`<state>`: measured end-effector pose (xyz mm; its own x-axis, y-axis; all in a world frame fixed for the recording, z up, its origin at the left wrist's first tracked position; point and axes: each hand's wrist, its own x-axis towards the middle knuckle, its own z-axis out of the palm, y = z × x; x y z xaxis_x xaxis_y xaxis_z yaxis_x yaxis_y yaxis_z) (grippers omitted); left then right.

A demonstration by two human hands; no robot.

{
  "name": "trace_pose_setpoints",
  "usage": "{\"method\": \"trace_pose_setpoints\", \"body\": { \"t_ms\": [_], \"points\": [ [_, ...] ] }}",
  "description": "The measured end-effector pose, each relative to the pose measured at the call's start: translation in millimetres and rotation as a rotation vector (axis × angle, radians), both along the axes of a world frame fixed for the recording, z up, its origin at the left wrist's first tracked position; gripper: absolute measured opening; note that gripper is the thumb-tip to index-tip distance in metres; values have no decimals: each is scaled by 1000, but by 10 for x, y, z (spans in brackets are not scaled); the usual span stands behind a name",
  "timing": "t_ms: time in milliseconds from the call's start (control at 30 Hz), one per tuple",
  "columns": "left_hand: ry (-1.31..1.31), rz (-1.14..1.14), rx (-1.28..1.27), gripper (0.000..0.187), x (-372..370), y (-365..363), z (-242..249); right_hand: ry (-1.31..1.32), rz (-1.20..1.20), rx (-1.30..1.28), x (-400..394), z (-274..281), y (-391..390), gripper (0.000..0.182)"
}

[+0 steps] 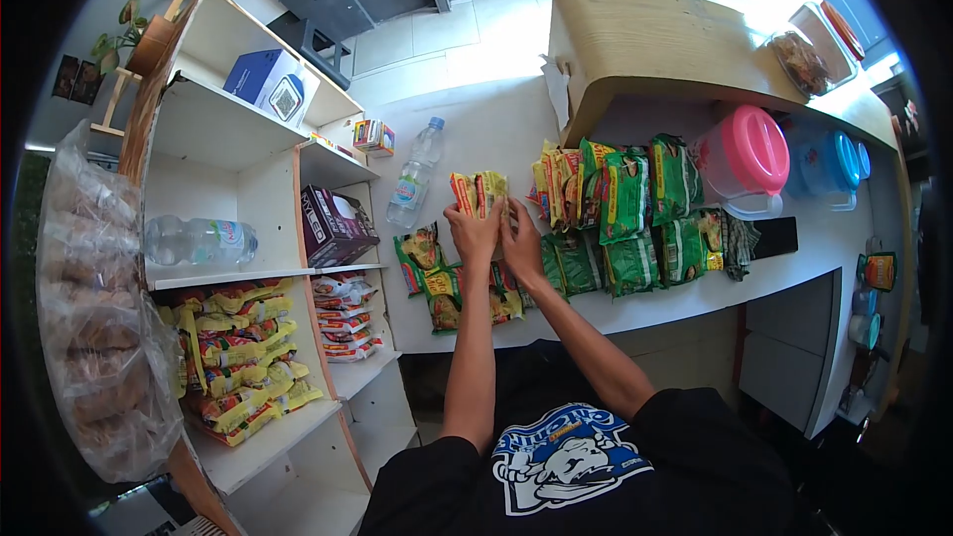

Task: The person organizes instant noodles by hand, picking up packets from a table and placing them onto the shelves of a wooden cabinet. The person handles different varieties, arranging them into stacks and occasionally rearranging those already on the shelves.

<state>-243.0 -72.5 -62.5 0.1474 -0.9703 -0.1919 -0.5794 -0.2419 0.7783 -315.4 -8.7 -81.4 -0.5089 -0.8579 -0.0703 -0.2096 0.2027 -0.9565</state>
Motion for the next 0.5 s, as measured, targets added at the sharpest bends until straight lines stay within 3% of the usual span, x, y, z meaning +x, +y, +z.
{"method": "trace_pose_setpoints", "body": {
  "t_ms": [167, 267, 400, 500],
  "points": [
    [242, 22, 130, 79, 33, 100, 177, 183, 133, -47, 33, -62, 94, 59],
    [277, -20, 56, 75, 32, 188, 140, -60, 153, -15, -65, 156, 14, 63],
    [394, -21, -50, 70, -19, 370, -215, 15, 126, 60, -208, 232, 2, 60],
    [474, 54, -54, 64, -90, 660, 246, 49, 190, 35, -274, 483, 99, 59]
  ]
}}
